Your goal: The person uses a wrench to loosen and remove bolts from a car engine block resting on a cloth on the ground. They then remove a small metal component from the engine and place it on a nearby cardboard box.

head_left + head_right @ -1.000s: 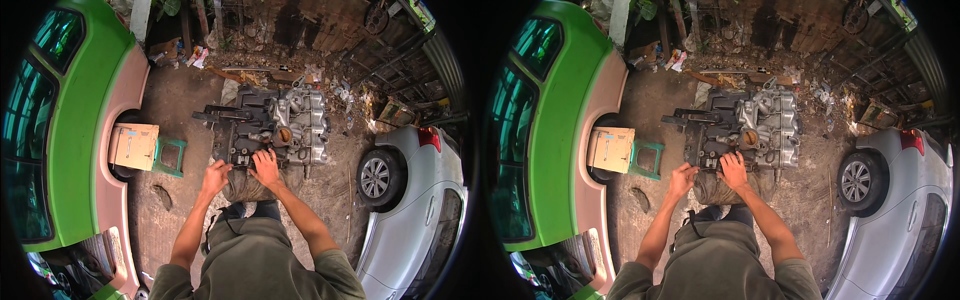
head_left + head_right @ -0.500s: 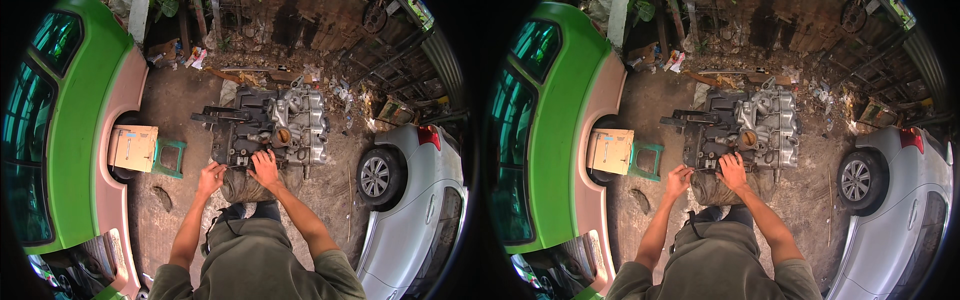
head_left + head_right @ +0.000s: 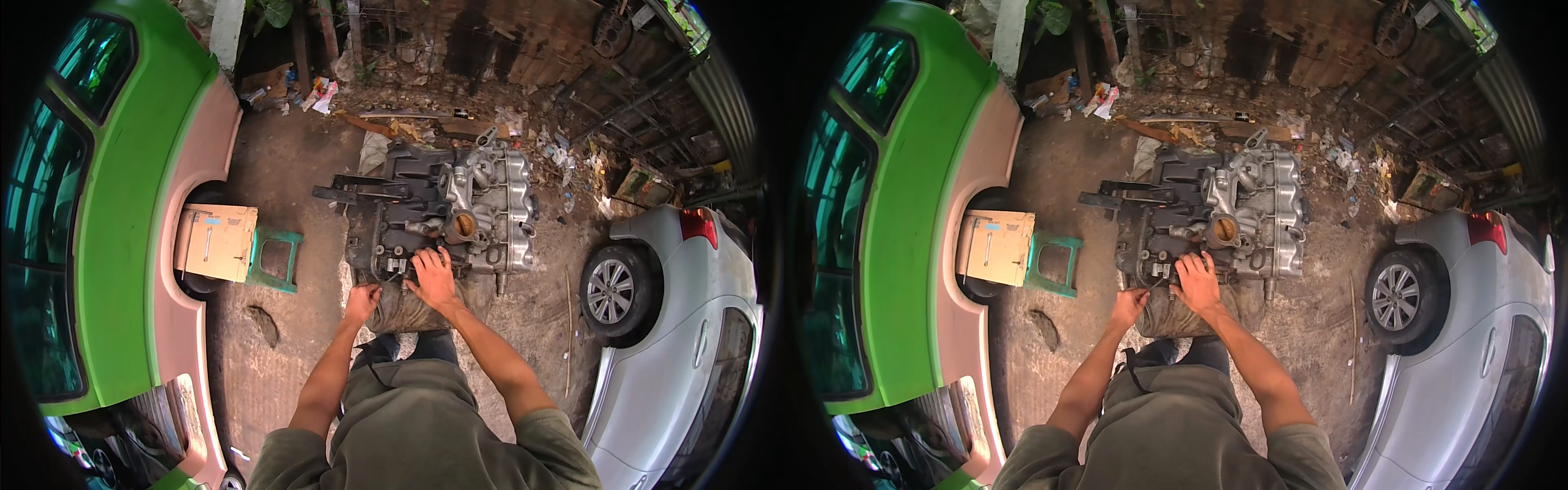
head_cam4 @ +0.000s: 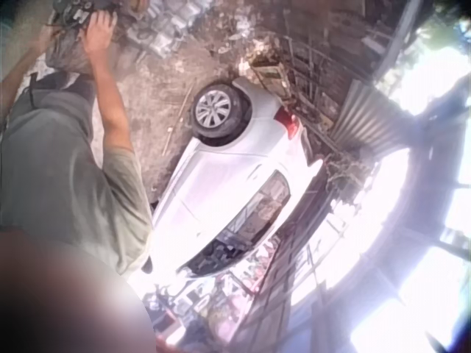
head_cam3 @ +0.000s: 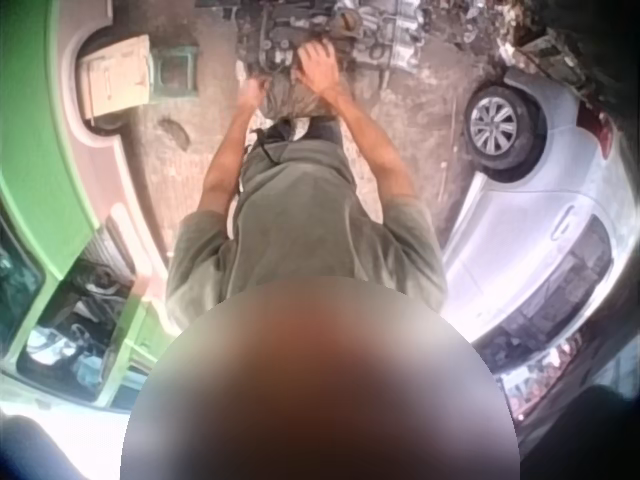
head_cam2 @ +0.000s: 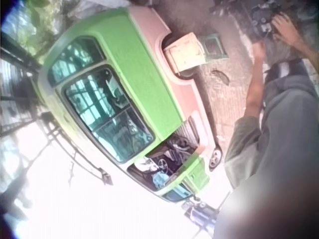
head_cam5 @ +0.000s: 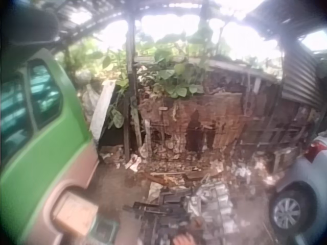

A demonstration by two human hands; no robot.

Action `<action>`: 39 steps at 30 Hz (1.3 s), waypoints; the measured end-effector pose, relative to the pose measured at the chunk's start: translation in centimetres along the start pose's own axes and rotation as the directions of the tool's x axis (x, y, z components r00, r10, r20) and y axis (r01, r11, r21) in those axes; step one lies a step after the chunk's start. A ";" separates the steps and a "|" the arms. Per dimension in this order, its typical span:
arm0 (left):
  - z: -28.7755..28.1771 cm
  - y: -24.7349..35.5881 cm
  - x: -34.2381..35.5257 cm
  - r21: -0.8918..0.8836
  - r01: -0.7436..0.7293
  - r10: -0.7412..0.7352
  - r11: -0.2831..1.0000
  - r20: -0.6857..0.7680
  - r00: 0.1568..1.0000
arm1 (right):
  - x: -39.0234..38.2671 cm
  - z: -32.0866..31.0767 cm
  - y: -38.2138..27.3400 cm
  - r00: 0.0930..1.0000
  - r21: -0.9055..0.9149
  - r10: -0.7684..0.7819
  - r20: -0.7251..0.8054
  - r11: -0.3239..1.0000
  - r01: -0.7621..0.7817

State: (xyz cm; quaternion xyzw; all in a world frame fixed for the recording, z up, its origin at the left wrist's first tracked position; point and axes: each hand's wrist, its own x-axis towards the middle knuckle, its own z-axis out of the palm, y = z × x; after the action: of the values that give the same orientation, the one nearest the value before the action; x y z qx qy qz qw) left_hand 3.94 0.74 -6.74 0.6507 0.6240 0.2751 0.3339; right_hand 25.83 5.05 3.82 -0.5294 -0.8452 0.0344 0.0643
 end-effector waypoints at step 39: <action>-11.8 11.4 4.0 0.351 -0.393 0.308 0.850 0.273 0.911 | 0.0 0.0 0.0 0.999 0.001 0.003 0.039 1.000 -0.003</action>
State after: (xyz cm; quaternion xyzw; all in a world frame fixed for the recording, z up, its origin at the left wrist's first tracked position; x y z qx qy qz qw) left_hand 2.26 5.82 9.27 0.8330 0.4987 0.1297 0.2015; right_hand 25.87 5.05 3.79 -0.5298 -0.8455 0.0453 0.0482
